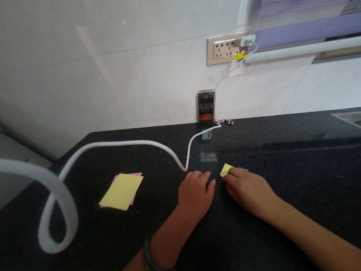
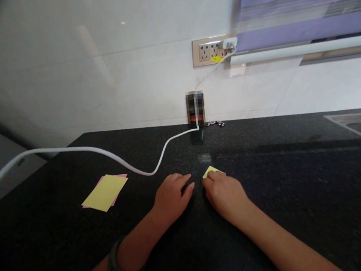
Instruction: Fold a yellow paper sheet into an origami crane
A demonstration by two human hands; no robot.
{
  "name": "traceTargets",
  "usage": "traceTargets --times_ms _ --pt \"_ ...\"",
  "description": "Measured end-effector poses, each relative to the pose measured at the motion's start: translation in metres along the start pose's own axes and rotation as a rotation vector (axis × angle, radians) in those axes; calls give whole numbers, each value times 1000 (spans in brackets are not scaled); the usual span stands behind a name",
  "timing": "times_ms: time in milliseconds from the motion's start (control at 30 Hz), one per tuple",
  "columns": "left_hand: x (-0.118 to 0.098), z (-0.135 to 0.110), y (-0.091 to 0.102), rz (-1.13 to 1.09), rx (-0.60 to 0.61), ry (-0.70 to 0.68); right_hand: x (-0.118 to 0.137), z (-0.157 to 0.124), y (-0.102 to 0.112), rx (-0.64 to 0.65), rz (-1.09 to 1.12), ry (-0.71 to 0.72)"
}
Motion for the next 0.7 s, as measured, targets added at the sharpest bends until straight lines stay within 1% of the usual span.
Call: traceTargets --times_ms 33,100,167,233,267,333,400,500,600,700 --pt "1 0 -1 4 3 3 4 1 -6 40 87 15" --pt "0 0 0 3 13 -9 3 2 -10 36 301 12" --pt "-5 0 2 -12 36 -68 -14 3 -4 -87 422 -42" --pt "-14 -2 5 -38 70 -190 -38 3 3 -226 425 -109" --pt "-20 -4 6 -51 89 -270 -49 3 5 -270 389 -125" --pt "-31 -8 7 -61 135 -430 -62 6 1 -255 320 -109" --pt "-35 -12 5 -51 175 -511 -68 8 -5 -226 277 -80" --pt "-31 -12 2 -33 198 -520 -63 10 -16 -156 204 -39" --pt "-24 -9 1 -51 205 -501 -55 9 -21 -86 180 -11" --pt "-17 -3 0 -83 227 -460 -51 7 -21 -73 212 -47"
Point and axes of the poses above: each hand's wrist, its own z-axis towards the middle knuckle, its own y-axis out of the back of the hand, x = y × z, the point moved 5 cm from there along z, towards the middle knuckle, and after that the axes turned 9 degrees about z, right-handed, at the moved point
